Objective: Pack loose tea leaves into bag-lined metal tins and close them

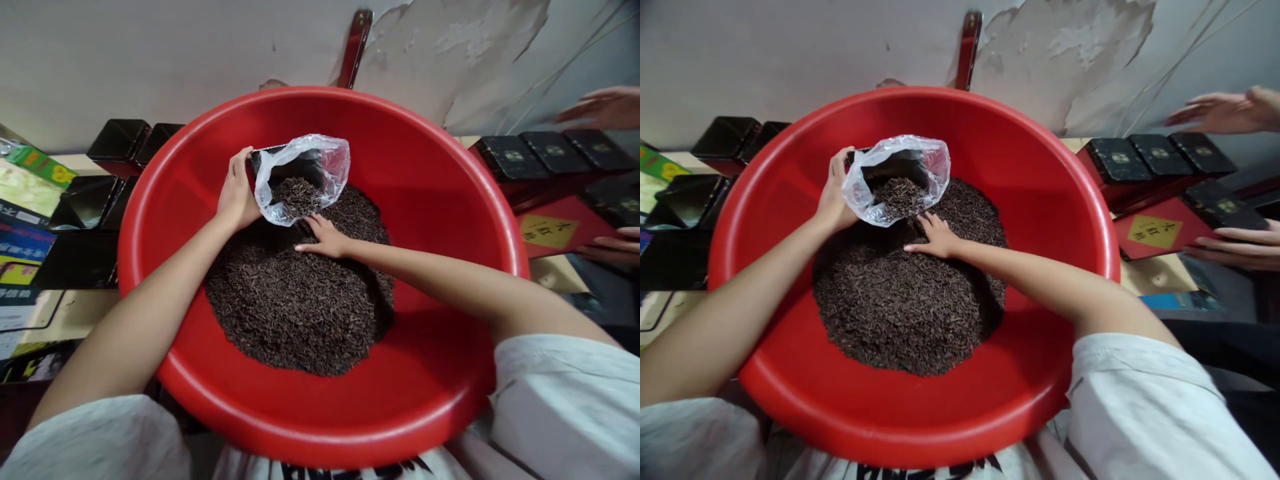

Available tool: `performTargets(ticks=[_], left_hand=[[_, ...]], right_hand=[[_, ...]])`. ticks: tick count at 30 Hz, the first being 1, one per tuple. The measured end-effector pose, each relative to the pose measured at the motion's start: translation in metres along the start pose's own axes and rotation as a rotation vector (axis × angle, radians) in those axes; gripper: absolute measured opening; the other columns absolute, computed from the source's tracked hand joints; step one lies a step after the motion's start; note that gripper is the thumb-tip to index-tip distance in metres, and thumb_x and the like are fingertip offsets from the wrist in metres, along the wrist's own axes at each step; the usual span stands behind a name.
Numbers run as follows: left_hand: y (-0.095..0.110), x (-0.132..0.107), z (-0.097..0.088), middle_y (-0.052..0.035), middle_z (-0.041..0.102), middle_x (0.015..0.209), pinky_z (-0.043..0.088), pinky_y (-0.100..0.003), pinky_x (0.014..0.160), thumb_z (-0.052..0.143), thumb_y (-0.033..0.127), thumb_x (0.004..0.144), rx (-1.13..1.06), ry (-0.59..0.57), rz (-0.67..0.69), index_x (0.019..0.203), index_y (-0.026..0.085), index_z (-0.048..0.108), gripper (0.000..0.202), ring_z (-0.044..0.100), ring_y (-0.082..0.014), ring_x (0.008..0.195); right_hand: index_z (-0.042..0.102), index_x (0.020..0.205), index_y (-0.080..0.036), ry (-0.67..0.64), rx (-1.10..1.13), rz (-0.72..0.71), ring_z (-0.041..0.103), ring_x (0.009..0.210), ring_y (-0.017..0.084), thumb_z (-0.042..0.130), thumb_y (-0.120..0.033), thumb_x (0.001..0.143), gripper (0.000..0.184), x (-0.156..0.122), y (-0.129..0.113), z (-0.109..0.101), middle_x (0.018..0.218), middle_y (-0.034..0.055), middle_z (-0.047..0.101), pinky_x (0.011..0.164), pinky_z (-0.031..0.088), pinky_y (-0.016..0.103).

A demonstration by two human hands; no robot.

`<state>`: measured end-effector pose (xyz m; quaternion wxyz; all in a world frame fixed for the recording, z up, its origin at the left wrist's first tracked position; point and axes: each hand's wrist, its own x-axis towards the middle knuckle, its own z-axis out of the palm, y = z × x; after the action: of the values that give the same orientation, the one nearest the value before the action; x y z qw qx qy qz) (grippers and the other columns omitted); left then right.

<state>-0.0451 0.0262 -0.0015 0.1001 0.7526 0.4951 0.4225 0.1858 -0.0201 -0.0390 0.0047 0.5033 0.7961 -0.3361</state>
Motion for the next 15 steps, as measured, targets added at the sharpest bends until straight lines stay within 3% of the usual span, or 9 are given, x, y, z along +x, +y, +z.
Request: performTargets(ticks=[4, 10, 12, 15], left_hand=[[0.002, 0.000, 0.001, -0.0180, 0.041, 0.140, 0.039, -0.050, 0.111, 0.067, 0.061, 0.072, 0.034, -0.008, 0.008, 0.134, 0.021, 0.032, 0.082, 0.045, -0.0344, 0.131], [0.004, -0.001, 0.003, -0.0190, 0.041, 0.139, 0.035, -0.051, 0.113, 0.066, 0.062, 0.072, 0.052, 0.008, 0.007, 0.134, 0.020, 0.032, 0.082, 0.045, -0.0350, 0.131], [0.005, -0.002, 0.003, -0.0186, 0.042, 0.139, 0.036, -0.051, 0.112, 0.066, 0.061, 0.073, 0.044, 0.007, 0.013, 0.133, 0.021, 0.032, 0.080, 0.046, -0.0345, 0.130], [0.006, -0.002, 0.001, -0.0171, 0.041, 0.140, 0.035, -0.051, 0.113, 0.065, 0.057, 0.075, 0.033, 0.000, 0.014, 0.133, 0.022, 0.031, 0.075, 0.044, -0.0338, 0.132]], right_hand=[[0.028, 0.149, -0.008, 0.005, 0.010, -0.015, 0.023, 0.146, 0.035, 0.064, -0.062, 0.076, 0.097, 0.026, 0.007, 0.000, 0.155, 0.0225, 0.027, 0.120, 0.013, 0.054], [0.036, 0.145, -0.005, -0.040, 0.087, -0.163, 0.039, 0.138, 0.031, 0.072, -0.058, 0.069, 0.099, 0.006, -0.002, 0.000, 0.150, 0.0196, 0.039, 0.117, 0.029, 0.042], [0.038, 0.144, -0.007, -0.062, 0.130, -0.134, 0.044, 0.135, 0.031, 0.075, -0.054, 0.067, 0.098, -0.004, -0.005, -0.003, 0.148, 0.0179, 0.042, 0.116, 0.032, 0.042], [0.046, 0.138, -0.008, 0.006, 0.242, 0.039, 0.052, 0.128, 0.030, 0.079, -0.041, 0.065, 0.087, -0.018, -0.010, -0.004, 0.140, 0.0170, 0.052, 0.113, 0.036, 0.041]])
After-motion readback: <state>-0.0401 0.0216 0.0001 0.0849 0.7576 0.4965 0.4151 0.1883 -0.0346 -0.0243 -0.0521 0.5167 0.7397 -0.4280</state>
